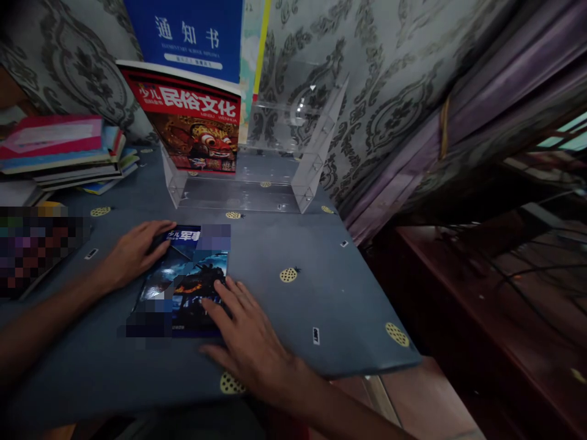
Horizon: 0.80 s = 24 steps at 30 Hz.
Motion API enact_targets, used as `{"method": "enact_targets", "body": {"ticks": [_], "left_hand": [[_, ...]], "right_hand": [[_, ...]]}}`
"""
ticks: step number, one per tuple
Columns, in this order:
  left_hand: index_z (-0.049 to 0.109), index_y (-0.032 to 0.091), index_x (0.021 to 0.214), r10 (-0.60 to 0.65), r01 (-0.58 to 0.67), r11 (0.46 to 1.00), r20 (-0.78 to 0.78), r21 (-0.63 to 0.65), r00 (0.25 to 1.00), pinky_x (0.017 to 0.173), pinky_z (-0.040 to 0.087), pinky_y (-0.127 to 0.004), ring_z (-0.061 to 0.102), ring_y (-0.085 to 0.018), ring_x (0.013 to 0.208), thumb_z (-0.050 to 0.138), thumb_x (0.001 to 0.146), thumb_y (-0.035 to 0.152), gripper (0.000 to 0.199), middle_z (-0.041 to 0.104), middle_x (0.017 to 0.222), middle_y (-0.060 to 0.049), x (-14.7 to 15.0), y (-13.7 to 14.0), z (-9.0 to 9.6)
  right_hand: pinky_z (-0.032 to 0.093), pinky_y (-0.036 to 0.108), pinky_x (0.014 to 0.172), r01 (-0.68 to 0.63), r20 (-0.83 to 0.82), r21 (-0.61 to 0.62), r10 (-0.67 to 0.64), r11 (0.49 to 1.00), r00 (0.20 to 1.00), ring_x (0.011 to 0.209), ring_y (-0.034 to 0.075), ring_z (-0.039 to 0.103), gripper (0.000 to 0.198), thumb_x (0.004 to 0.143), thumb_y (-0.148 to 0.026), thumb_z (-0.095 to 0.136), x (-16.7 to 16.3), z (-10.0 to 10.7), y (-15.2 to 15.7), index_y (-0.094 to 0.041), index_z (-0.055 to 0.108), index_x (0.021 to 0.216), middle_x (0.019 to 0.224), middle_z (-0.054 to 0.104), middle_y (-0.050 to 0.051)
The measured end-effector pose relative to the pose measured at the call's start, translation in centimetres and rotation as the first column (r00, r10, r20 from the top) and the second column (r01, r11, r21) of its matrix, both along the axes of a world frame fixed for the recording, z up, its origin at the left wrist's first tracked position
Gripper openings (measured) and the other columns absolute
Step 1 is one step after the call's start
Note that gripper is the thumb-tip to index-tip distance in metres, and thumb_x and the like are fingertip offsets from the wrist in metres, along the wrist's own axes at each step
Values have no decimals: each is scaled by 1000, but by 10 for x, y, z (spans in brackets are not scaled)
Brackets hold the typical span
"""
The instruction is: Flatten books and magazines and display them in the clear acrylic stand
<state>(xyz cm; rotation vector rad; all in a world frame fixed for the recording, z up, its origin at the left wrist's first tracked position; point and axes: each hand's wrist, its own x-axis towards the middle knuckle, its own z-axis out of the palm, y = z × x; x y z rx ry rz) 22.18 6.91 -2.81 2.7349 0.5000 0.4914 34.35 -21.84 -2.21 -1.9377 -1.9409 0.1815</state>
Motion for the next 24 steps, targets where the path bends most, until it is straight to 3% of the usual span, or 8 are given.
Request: {"method": "enact_targets", "body": {"ticks": [4,10,16,24], "left_hand": [[53,18,130,18,-18,1000,-14,0,1000,109,45,-48,60,-28,122,38,96,40,44,66,130,-13,1,2,-2],[52,17,129,53,-53,998,-3,-27,999,106,47,-47,63,-28,119,37,96,40,43,67,129,-13,5,13,-1],[50,15,129,85,-85,995,12,-59,996,105,48,-47,63,-29,121,37,95,37,43,65,135,-15,9,29,-3],[48,18,130,113,-111,989,18,-103,993,109,45,-47,61,-28,126,37,94,37,42,63,138,-14,18,44,-5]], "right_hand": [[42,57,115,33,-44,34,-32,999,999,147,32,37,57,92,-36,67,3,-2,9,-19,50,144,152,49,17],[43,55,115,5,-30,44,-4,999,1000,147,30,38,56,93,-37,67,9,1,27,-20,50,143,153,48,17],[41,58,116,-27,-3,43,27,999,1000,145,34,40,54,92,-37,67,16,1,49,-13,55,138,150,49,21],[40,60,115,-37,7,44,36,998,999,144,34,41,51,95,-44,60,26,-2,70,-16,56,138,150,50,20]]}}
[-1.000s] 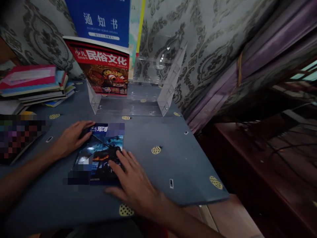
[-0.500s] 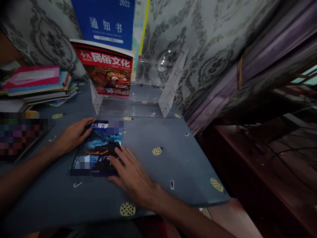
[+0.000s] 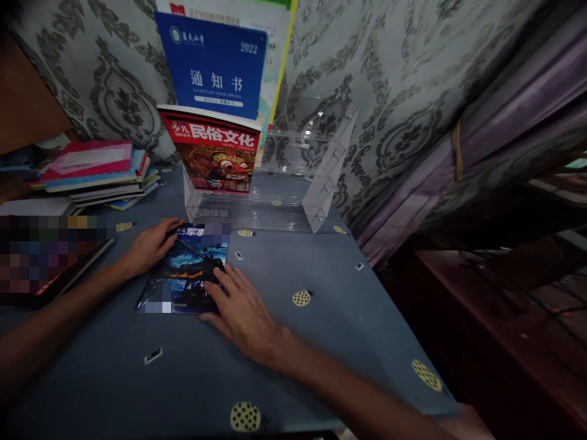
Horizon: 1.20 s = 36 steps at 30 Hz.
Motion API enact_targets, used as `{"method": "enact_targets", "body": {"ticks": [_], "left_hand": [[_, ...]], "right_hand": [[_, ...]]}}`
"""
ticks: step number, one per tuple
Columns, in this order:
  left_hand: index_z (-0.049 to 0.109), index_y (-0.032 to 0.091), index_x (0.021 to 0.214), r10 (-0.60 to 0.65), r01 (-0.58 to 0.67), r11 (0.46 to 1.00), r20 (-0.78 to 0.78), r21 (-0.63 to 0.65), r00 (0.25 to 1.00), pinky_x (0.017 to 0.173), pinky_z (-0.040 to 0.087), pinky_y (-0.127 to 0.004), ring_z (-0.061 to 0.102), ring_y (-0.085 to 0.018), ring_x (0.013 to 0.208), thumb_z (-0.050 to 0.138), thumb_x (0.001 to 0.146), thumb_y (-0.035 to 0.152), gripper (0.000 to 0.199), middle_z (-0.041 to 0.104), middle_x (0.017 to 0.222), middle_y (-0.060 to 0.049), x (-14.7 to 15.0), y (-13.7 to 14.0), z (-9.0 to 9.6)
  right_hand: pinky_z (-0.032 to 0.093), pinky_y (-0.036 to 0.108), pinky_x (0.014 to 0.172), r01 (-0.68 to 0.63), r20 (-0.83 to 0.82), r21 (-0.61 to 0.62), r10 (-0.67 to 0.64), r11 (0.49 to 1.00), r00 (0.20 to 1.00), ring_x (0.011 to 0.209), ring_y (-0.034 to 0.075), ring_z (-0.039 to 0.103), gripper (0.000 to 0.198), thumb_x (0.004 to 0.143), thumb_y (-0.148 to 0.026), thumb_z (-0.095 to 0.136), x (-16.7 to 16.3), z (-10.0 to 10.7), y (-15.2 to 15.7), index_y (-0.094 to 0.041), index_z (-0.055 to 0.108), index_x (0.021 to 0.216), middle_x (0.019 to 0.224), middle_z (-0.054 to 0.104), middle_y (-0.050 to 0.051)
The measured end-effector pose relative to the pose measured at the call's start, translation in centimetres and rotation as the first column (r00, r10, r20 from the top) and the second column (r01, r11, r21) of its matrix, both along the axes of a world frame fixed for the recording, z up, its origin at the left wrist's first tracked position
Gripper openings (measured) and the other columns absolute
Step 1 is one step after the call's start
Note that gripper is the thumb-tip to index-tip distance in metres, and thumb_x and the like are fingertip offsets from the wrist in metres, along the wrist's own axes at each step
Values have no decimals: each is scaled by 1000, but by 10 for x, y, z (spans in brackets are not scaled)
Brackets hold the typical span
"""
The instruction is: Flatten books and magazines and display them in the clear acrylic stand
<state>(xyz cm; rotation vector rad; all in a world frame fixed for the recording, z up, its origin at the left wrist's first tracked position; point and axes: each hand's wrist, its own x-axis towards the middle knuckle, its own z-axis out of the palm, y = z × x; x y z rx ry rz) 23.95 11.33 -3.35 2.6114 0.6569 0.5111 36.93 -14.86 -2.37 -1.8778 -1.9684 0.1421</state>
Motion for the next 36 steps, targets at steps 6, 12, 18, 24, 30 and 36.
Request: {"method": "enact_targets", "body": {"ticks": [6,12,18,24,30,36], "left_hand": [[49,15,130,-3,2,1000,22,23,1000,109,45,-47,61,-28,126,35,95,37,43,64,136,-15,0,1,-2],[59,14,124,-3,31,947,-87,320,996,111,42,-53,55,-33,131,36,95,28,39,65,131,-19,-5,-16,12],[63,15,122,-134,181,901,-144,393,981,110,42,-55,53,-34,133,34,99,28,39,66,131,-19,-12,-59,8],[54,17,139,-265,307,879,-162,366,951,113,41,-52,48,-30,139,31,103,49,52,57,145,-16,-17,-92,-2],[41,17,150,-338,404,853,-241,330,910,117,34,-54,36,-34,147,41,88,77,86,42,156,-19,-25,-95,4],[34,19,154,-349,417,848,-248,325,904,119,30,-54,30,-33,150,41,92,72,82,38,160,-18,-27,-96,4]], "right_hand": [[42,57,115,2,30,22,-2,1000,1000,143,33,43,51,96,-48,59,4,-4,1,-19,57,137,149,52,17],[40,56,116,3,-20,3,-3,1000,1000,145,30,41,53,94,-47,63,6,-3,1,-19,56,138,149,52,16],[35,55,119,10,-109,3,-10,1000,994,145,29,41,49,94,-46,62,7,1,-3,-19,58,135,149,52,15],[43,47,114,106,-325,65,-79,992,943,140,23,47,41,104,-42,41,18,3,-3,-22,54,137,149,53,12],[37,48,117,134,-163,68,-121,989,979,145,24,41,41,104,-36,42,50,-8,45,-16,52,138,150,51,16],[38,44,115,207,-118,61,-199,976,973,139,23,48,39,104,-30,40,67,-10,83,-16,53,138,145,56,15]]}}
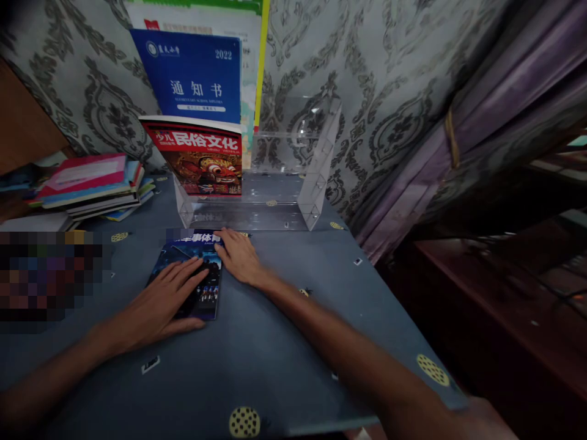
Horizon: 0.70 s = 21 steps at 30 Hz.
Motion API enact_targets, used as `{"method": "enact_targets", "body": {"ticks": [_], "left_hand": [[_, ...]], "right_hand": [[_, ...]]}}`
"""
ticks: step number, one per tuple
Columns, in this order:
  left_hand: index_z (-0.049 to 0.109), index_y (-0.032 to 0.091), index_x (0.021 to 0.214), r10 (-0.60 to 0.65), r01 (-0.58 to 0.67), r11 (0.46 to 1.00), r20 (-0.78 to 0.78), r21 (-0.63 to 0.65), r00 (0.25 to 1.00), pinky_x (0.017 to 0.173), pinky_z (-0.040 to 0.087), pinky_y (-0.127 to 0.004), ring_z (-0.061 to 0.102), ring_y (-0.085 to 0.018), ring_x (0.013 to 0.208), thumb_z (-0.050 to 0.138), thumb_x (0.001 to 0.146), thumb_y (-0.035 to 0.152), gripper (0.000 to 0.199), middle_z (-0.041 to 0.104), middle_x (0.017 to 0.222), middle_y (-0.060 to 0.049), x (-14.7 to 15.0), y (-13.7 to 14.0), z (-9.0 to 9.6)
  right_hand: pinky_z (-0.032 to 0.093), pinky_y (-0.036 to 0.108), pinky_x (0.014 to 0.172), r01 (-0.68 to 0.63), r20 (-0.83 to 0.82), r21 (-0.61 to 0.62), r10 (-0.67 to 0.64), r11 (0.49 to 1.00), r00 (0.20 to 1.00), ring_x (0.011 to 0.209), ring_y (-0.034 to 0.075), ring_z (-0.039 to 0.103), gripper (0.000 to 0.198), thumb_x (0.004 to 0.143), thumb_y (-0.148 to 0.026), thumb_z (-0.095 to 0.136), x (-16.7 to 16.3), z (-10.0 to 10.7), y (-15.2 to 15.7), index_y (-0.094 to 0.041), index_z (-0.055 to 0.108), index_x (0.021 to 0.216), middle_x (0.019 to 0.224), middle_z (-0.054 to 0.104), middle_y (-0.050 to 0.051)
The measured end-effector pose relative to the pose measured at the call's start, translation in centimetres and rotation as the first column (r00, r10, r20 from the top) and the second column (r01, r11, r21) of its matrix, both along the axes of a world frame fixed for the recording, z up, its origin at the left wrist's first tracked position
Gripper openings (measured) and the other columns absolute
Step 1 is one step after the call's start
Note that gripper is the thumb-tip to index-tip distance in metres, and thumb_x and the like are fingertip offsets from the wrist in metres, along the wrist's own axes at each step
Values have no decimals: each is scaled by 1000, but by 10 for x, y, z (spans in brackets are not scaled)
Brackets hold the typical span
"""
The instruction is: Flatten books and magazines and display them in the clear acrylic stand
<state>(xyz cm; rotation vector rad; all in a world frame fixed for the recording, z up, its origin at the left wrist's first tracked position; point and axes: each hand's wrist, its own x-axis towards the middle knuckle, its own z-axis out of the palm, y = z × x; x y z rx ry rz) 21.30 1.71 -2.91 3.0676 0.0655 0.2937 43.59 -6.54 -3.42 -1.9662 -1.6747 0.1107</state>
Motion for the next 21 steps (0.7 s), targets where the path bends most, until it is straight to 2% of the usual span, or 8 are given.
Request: {"method": "enact_targets", "body": {"ticks": [6,11,14,18,21], "left_hand": [[35,16,153,0,1,999,18,-44,1000,120,28,-57,30,-35,150,42,92,71,83,38,159,-20,1,-1,-2],[34,16,154,-4,5,999,33,-39,999,120,28,-55,31,-34,149,42,93,70,82,39,158,-20,0,-2,-1],[34,16,153,2,-1,1000,25,-29,1000,120,29,-54,32,-33,149,42,93,70,82,40,158,-20,0,-3,1],[33,16,154,9,-8,999,21,-38,1000,120,28,-52,32,-33,149,43,92,71,83,40,158,-19,1,-2,1],[36,16,152,11,-10,999,19,-43,1000,120,28,-53,33,-33,149,43,92,71,82,40,157,-20,1,-2,1]], "right_hand": [[39,46,115,-82,-23,50,83,995,996,135,24,52,35,102,-26,43,-10,-3,-21,-16,58,132,142,60,14],[48,47,104,-141,-11,56,142,988,990,118,25,61,33,103,-24,40,-30,5,-44,-16,59,129,132,66,13],[48,48,102,-163,-7,88,164,983,986,108,25,63,32,103,-22,39,-42,8,-52,-17,61,126,124,69,14],[48,48,102,-123,-95,171,140,978,986,101,23,65,34,103,-21,38,-48,8,-58,-21,61,127,112,72,10],[51,44,99,-52,-238,232,109,971,965,107,22,65,33,103,-24,38,-48,7,-58,-24,62,126,115,71,9]]}}
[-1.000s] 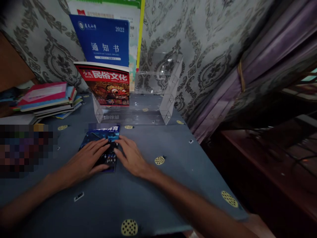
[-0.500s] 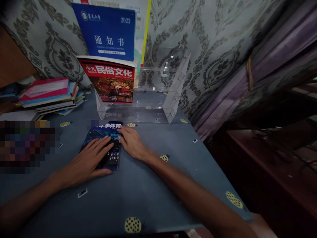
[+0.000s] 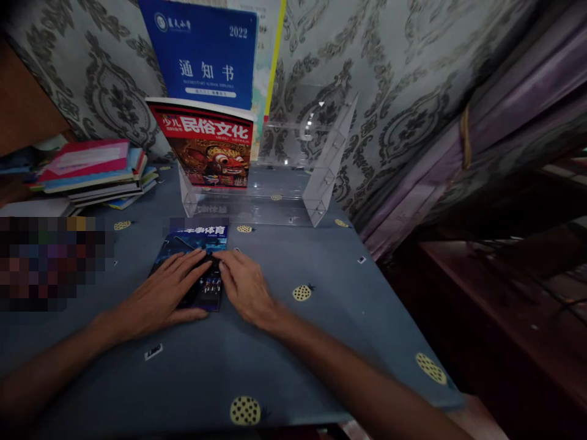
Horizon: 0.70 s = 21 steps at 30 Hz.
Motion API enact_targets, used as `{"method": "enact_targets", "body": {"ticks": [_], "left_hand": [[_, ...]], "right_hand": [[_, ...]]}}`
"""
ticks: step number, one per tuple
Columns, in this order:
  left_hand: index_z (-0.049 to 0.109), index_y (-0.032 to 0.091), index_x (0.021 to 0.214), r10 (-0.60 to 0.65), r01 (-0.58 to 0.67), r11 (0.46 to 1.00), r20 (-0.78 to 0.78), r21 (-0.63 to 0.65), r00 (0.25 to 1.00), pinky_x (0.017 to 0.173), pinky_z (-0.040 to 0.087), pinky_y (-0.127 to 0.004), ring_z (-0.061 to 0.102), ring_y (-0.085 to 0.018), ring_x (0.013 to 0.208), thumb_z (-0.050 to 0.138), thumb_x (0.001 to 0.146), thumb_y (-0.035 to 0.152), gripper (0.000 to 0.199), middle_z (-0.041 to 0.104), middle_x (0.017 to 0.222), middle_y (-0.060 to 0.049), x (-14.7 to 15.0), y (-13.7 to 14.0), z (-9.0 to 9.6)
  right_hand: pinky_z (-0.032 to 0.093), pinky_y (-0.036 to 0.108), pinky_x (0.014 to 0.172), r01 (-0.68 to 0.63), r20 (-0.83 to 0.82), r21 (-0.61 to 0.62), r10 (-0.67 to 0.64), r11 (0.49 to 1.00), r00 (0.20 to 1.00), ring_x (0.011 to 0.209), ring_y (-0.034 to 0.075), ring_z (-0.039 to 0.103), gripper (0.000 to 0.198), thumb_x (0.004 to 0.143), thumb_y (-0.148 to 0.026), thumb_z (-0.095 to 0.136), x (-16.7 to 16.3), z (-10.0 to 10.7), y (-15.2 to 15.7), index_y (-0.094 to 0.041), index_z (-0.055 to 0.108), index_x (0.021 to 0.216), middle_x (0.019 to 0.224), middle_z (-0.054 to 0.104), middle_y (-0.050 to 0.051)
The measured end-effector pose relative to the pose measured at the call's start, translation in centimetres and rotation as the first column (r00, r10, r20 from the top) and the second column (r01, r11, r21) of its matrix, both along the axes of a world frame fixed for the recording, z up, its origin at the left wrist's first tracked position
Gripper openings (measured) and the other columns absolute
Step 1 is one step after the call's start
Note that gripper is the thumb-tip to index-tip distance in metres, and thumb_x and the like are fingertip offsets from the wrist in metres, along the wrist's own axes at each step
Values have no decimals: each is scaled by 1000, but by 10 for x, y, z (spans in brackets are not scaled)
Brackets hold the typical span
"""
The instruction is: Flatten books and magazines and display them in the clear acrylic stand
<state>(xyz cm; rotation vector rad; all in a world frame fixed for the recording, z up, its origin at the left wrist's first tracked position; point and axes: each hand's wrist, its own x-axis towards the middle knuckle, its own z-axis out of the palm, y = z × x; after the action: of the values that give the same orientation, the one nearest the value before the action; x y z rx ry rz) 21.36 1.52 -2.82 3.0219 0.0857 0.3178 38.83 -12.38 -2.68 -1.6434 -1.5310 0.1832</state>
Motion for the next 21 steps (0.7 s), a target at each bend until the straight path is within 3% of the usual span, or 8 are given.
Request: {"method": "enact_targets", "body": {"ticks": [5,11,17,21], "left_hand": [[37,16,151,4,-4,1000,-5,-24,1000,120,27,-54,32,-33,149,43,92,71,82,41,157,-20,0,0,0],[36,17,152,9,-9,998,-10,-68,1000,121,26,-54,30,-33,150,47,91,70,81,39,158,-19,0,0,-1],[31,21,155,40,-40,980,-1,-194,999,121,27,-56,32,-34,149,52,88,70,86,35,161,-18,0,1,4],[32,23,155,61,-64,928,-19,-366,998,119,29,-58,33,-36,147,59,81,73,93,35,161,-17,-3,8,11]], "right_hand": [[53,43,95,74,-248,6,-70,997,966,106,22,67,29,102,-30,43,2,-1,1,-26,63,122,118,71,7],[56,42,85,62,-546,37,-32,997,837,90,21,71,25,100,-39,49,4,-2,3,-26,64,115,115,70,7],[53,46,94,47,-630,131,47,990,775,96,21,72,23,99,-41,53,2,7,0,-28,66,113,114,70,6],[52,47,97,33,-660,153,77,988,748,100,23,71,24,99,-41,54,-1,13,-2,-27,67,114,108,73,6]]}}
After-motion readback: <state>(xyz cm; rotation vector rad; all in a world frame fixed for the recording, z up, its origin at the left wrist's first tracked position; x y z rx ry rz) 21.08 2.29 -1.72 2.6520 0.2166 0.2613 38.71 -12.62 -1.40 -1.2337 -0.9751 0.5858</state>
